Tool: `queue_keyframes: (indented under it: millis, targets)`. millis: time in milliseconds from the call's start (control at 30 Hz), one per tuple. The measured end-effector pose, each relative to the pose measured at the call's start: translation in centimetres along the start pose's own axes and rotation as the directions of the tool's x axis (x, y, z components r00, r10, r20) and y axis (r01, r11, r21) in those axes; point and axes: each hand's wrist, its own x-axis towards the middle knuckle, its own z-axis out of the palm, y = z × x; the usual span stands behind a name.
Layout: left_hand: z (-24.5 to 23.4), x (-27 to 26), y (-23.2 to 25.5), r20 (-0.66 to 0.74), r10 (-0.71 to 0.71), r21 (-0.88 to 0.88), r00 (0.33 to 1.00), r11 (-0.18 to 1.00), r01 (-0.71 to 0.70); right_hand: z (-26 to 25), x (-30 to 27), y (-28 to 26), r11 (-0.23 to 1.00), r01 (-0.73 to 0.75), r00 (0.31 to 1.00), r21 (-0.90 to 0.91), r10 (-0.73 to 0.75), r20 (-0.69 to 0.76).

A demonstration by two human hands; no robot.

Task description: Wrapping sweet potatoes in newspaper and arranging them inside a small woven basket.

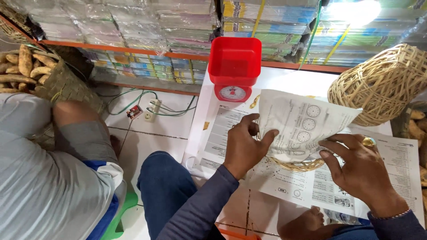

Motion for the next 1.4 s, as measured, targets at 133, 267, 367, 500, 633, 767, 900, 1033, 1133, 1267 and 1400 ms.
queue_keyframes:
  millis: [133, 267, 367, 500, 633, 767, 900, 1033, 1133, 1267, 1400]
  targets:
    - [-0.1, 0.5, -0.3, 0.029, -0.106, -0.122, 0.994, 0.987, 0.109, 0.4, -0.1, 0.2, 1.0, 0.0, 1.0, -0.004, 0.0, -0.002]
    - [0.9, 0.1, -1.4, -0.018, 0.018, -0.075, 1.0, 0.997, -0.02, 0.6, -0.3, 0.0, 1.0, -0.012, 1.0, 0.026, 0.012, -0.002]
    - [1.1, 0.2, -0.8, -0.058, 0.109, 0.072, 0.992, 0.992, -0.105, 0.7, -0.3, 0.0, 0.999, -0.015, 1.0, 0.032, 0.016, -0.018]
    - [1.0, 0.8, -0.6, -0.072, 0.213, 0.463, 0.974, 0.872, -0.157, 0.6, -0.1, -0.2, 0.998, 0.014, 0.997, 0.056, -0.01, -0.076]
    - [1.1, 1.3, -1.0, -0.099, 0.276, 0.559, 0.956, 0.81, -0.176, -0.1, 0.1, -0.3, 0.998, 0.018, 0.997, 0.055, -0.014, -0.072]
    - [0.7, 2.2, -0.8, -0.075, 0.24, 0.509, 0.968, 0.844, -0.17, 0.0, 0.1, 0.1, 0.994, 0.095, 0.986, 0.051, -0.087, -0.143]
    - [0.6, 3.5, 0.3, -0.024, 0.166, 0.538, 0.986, 0.833, -0.128, 0.3, 0.0, 0.2, 0.989, 0.106, 0.984, 0.1, -0.09, -0.155]
    - [1.6, 4.4, -0.9, -0.03, 0.241, 0.462, 0.97, 0.864, -0.2, 0.0, 0.1, -0.1, 0.993, 0.087, 0.99, 0.077, -0.077, -0.119]
    - [2.1, 4.7, -1.7, -0.015, 0.096, 0.432, 0.995, 0.898, -0.08, -0.4, 0.2, -0.4, 0.992, 0.067, 0.992, 0.106, -0.054, -0.116]
    - [1.6, 4.9, -0.6, 0.048, 0.361, 0.569, 0.931, 0.756, -0.323, -0.8, 0.2, -0.9, 0.985, 0.071, 0.99, 0.155, -0.051, -0.129]
    - [2.6, 4.9, 1.8, 0.285, 0.702, 0.332, 0.653, 0.567, -0.754, -1.8, 0.0, -1.2, 0.963, 0.101, 0.99, 0.251, -0.072, -0.119]
